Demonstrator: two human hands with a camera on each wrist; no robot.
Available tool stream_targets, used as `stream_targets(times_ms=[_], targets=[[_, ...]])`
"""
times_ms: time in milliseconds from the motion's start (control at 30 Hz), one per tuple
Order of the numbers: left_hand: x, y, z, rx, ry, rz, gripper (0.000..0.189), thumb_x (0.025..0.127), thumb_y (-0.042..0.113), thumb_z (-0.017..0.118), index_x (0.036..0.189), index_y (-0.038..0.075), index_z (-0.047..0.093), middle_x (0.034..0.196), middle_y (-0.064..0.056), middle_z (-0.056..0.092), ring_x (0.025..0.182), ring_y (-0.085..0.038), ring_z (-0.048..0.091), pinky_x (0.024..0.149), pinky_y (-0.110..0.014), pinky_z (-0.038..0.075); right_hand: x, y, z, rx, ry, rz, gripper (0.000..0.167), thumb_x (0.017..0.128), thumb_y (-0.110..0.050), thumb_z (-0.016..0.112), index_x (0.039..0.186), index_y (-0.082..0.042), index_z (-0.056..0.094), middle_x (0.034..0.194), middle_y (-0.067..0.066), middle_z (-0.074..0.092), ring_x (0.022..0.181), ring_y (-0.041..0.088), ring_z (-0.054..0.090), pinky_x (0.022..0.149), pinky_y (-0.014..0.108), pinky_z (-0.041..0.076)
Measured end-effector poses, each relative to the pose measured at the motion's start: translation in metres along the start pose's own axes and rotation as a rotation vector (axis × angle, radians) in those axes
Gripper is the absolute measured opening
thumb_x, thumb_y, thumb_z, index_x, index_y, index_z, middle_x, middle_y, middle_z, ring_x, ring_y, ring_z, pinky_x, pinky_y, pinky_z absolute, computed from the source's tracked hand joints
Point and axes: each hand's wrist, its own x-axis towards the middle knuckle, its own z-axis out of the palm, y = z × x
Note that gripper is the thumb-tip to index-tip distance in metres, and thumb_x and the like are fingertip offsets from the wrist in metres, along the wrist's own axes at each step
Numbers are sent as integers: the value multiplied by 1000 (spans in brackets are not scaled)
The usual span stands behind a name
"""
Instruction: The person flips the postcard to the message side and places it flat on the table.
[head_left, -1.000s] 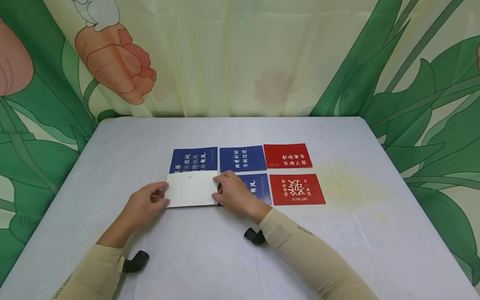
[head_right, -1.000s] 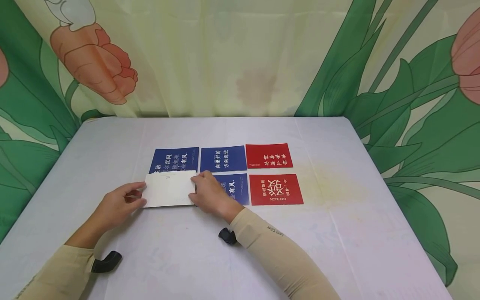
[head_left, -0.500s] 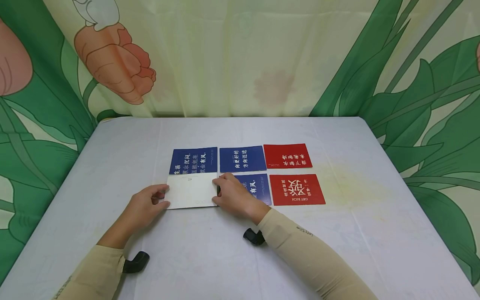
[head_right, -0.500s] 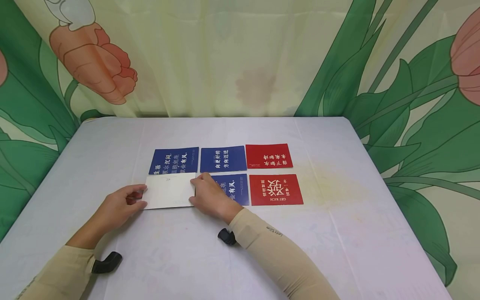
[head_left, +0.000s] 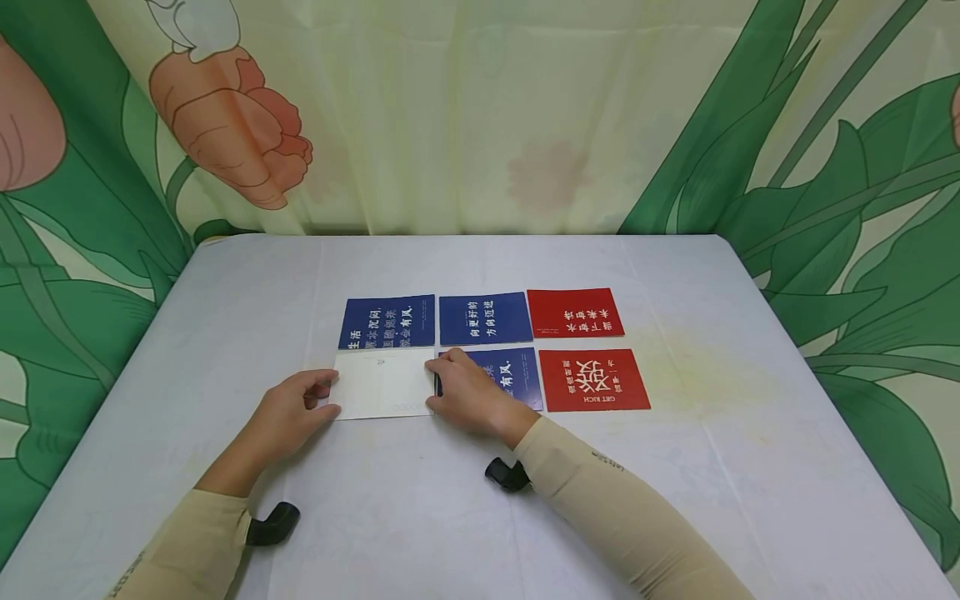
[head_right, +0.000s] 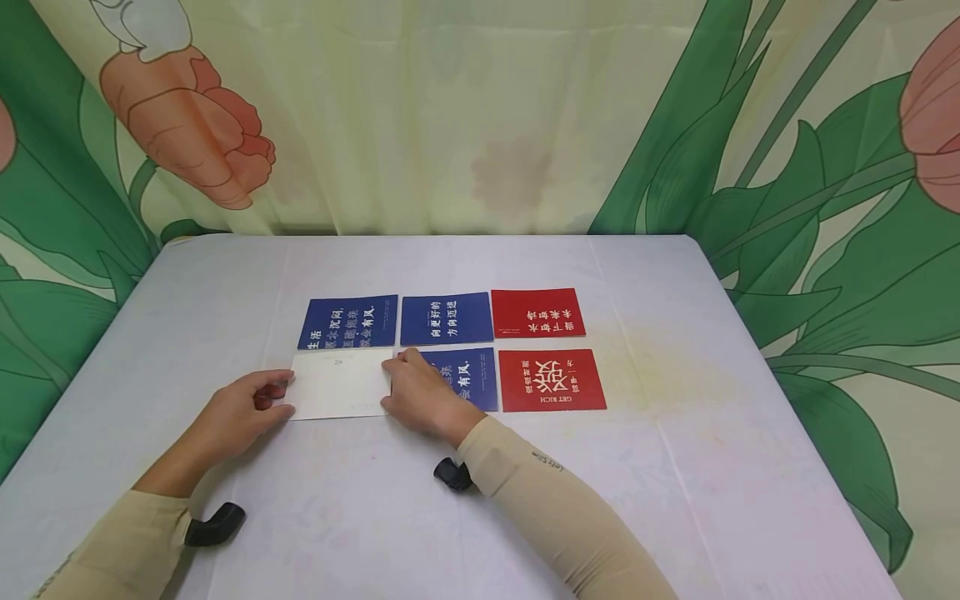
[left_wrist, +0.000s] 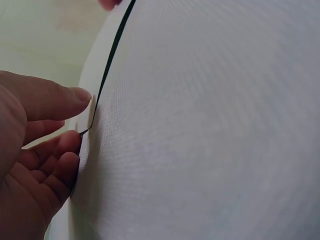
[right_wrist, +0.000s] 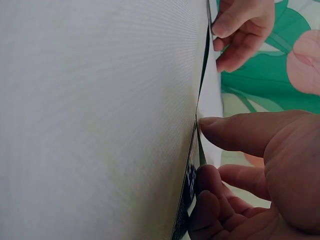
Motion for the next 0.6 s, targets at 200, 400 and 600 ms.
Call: stream_targets(times_ms=[200,400,600], targets=[[0,-1,0,1,5,7,55,88,10,73,137,-6,53,115,-21,62,100,-34,56,88,-49,51,0,0,0,6,-10,7,55,94,-15,67,145,-1,50,135,15,50,116,24,53,101,34,46],[0,0,0,-6,7,-5,56,88,12,74,137,-6,53,115,-21,62,100,-33,56,87,-46,50,0,0,0,13,-27,11,56,95,-14,66,146,-2,48,136,14,49,116,24,53,102,34,45],[0,-1,0,-16,-5,-6,56,89,13,73,137,-5,53,115,-21,62,100,-33,55,86,-46,49,0,-1,0,4,-28,16,55,95,-15,65,147,-3,48,137,13,48,117,23,52,103,34,45]])
